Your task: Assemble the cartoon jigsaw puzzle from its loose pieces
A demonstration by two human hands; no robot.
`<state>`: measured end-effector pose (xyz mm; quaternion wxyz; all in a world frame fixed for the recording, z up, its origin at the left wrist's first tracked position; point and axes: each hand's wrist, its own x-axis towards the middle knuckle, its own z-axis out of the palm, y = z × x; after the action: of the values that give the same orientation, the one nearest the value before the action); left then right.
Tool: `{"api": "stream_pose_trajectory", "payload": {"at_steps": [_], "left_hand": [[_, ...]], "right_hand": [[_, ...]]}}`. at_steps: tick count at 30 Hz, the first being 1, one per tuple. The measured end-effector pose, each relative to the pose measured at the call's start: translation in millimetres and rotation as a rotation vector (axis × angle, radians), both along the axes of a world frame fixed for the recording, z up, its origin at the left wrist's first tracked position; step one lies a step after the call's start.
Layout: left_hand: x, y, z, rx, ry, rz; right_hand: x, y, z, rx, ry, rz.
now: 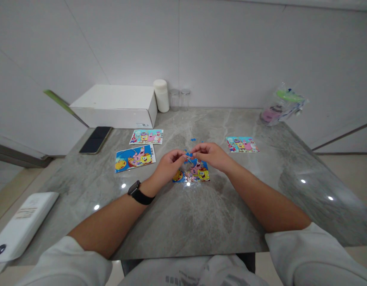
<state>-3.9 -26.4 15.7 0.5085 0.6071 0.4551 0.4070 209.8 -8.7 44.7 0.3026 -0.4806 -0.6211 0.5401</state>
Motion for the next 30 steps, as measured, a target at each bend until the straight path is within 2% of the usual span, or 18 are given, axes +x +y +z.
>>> {"api": "stream_pose_trajectory", "payload": {"at_steps": [6,11,15,18,21,24,30], "left_hand": [[-0.9,-2.2,-2.0,0.073,0.136,-0.05],[0.5,-5.3,-3.8,0.135,0.275,-0.113],[-0.1,-6.9,-4.9,0.318,0.402,-0.154],[-0.6,-9.9,-4.0,0.532,0.502,-0.286],[-0.7,-14.2,-1.5,0.666,0.565,-0.468],[-1.0,-17.2,0.2,0.723,0.589,-0.57],[-2.7,-17.7,-4.0,0.77,0.59,-0.643]], "right_hand": [[1.1,0.6,2.3,0.127,-0.072,0.086],[3.8,0.5,2.5,0.112,-0.171,0.204],[18.4,7.4,6.6,0.183,-0.388,0.18],[30.8,15.4,4.8,0.186,-0.547,0.135],[36.1,21.1,-1.9,0.148,-0.615,0.151],[34.8,22.7,-7.4,0.121,-0.636,0.165],[32.3,23.2,-9.1,0.119,-0.646,0.194]]}}
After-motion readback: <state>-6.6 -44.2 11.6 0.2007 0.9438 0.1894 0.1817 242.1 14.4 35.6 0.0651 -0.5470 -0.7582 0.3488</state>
